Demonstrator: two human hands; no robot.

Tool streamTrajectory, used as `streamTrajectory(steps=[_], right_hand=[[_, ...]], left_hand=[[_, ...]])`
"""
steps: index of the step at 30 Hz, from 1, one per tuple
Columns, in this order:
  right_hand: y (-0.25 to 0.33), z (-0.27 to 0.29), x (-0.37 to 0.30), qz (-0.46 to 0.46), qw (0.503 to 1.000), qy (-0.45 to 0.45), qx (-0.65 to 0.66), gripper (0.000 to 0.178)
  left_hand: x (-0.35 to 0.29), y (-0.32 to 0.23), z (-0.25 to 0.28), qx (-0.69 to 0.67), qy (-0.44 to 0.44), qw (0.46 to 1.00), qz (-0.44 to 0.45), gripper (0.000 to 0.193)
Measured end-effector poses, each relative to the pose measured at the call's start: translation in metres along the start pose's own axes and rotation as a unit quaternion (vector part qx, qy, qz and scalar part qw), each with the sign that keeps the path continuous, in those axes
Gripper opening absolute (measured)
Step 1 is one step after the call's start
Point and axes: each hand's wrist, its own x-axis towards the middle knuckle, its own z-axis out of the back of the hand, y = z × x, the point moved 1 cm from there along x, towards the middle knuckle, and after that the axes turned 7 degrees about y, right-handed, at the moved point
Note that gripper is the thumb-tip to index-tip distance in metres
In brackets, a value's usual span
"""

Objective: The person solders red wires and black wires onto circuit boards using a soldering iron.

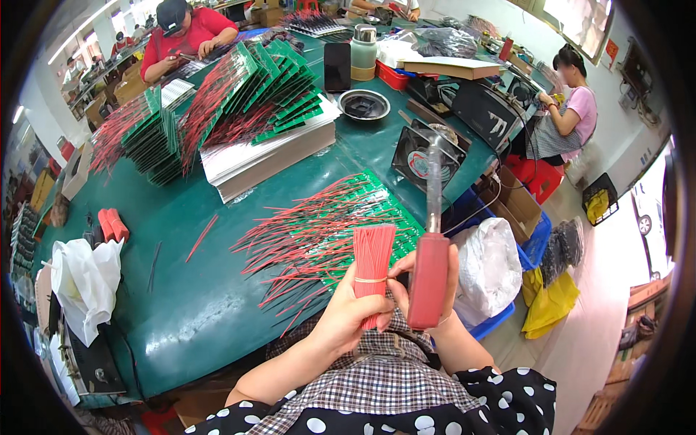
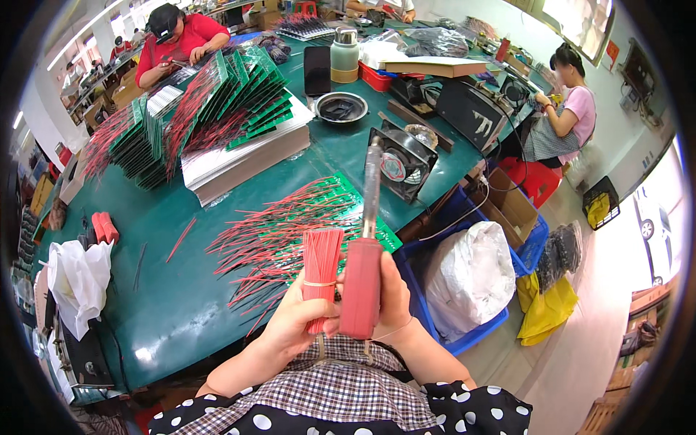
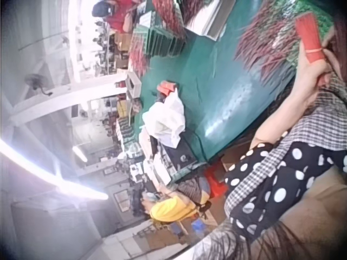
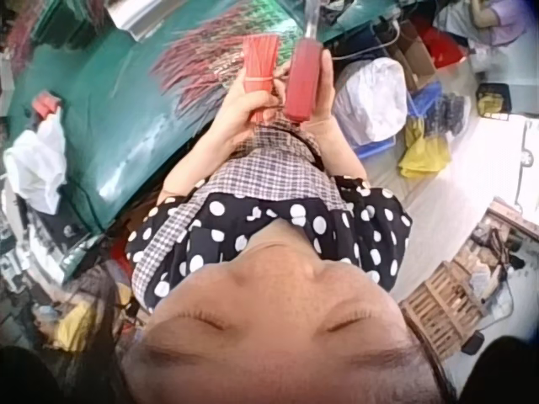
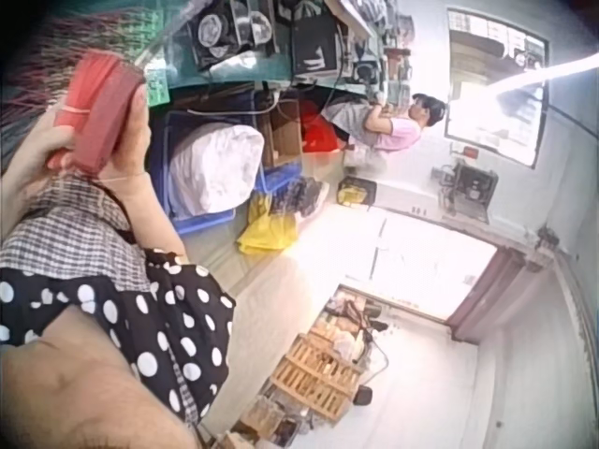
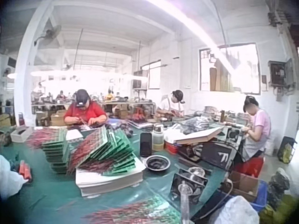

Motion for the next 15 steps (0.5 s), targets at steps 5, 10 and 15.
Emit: streamTrajectory(steps=[5, 10, 15], right_hand=[[0.008, 0.004, 0.01, 0.094, 0.984, 0.017, -0.148, 0.093], [-0.018, -0.002, -0.021, -0.016, 0.997, 0.074, 0.011, 0.089], [-0.024, 0.0, -0.035, 0.003, 0.999, 0.048, -0.024, 0.099]], left_hand=[[0.0, 0.0, -0.008, 0.075, -0.06, 0.994, -0.049, 0.055], [0.001, 0.002, -0.001, 0.066, -0.019, 0.998, 0.009, 0.049], [-0.003, 0.002, 0.003, -0.001, 0.017, 0.999, 0.043, 0.044]])
